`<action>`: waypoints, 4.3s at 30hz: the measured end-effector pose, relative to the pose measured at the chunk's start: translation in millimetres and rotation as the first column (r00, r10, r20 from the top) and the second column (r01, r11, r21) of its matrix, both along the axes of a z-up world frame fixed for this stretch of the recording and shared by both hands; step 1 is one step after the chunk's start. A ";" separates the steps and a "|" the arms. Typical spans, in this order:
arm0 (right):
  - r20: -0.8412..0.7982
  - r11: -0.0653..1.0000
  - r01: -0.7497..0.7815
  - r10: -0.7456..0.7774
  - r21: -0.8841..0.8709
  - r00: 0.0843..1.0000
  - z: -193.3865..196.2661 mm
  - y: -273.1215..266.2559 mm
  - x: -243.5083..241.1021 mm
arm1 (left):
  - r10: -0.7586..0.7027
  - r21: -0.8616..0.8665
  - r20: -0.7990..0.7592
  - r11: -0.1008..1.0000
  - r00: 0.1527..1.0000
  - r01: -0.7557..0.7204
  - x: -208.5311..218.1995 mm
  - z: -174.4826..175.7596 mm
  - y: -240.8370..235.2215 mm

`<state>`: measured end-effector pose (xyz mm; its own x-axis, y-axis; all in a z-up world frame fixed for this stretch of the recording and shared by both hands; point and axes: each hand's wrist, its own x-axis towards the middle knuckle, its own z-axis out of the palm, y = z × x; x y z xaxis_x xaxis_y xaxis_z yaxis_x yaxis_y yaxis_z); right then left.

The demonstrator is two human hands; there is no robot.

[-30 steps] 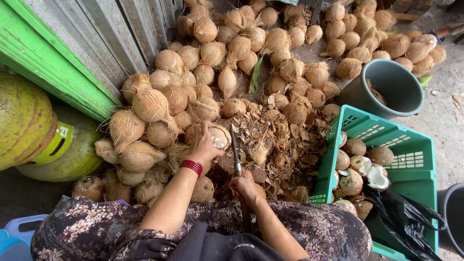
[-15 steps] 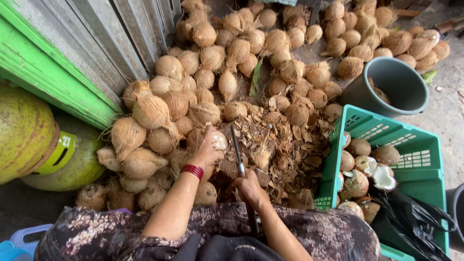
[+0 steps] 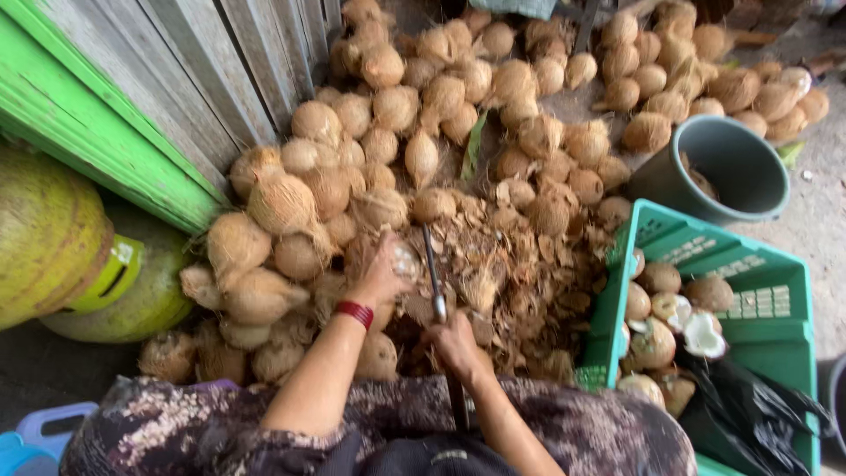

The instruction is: The person uses a long metal tool to peel the husk off a coconut, rotating it to remove the fibrous outer layer. The peeled coconut is placed into a green crate while the husk falls to the ground.

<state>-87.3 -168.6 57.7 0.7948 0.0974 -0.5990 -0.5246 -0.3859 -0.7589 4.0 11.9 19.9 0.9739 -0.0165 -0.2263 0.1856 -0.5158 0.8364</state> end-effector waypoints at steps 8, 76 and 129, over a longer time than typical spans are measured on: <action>0.140 1.000 -0.029 0.029 -0.007 0.990 -8.3 3.3 -4.9 | -0.050 0.399 -0.158 0.910 0.986 0.110 -4.3 16.2 -6.6; 0.027 0.993 0.036 -0.040 0.109 0.999 -28.6 -15.2 -3.7 | -0.048 0.217 0.174 0.976 0.983 0.009 -8.8 -8.9 -3.0; 0.387 0.989 -0.148 0.128 0.023 0.913 19.4 0.5 -21.6 | -0.011 0.342 0.212 0.937 0.977 -0.064 -15.0 -28.6 -9.6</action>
<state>-109.0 -168.1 77.1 0.9389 0.2449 -0.2418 -0.1333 -0.3891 -0.9115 -11.0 2.3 -8.7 0.9986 0.0528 -0.0067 0.0453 -0.7766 0.6284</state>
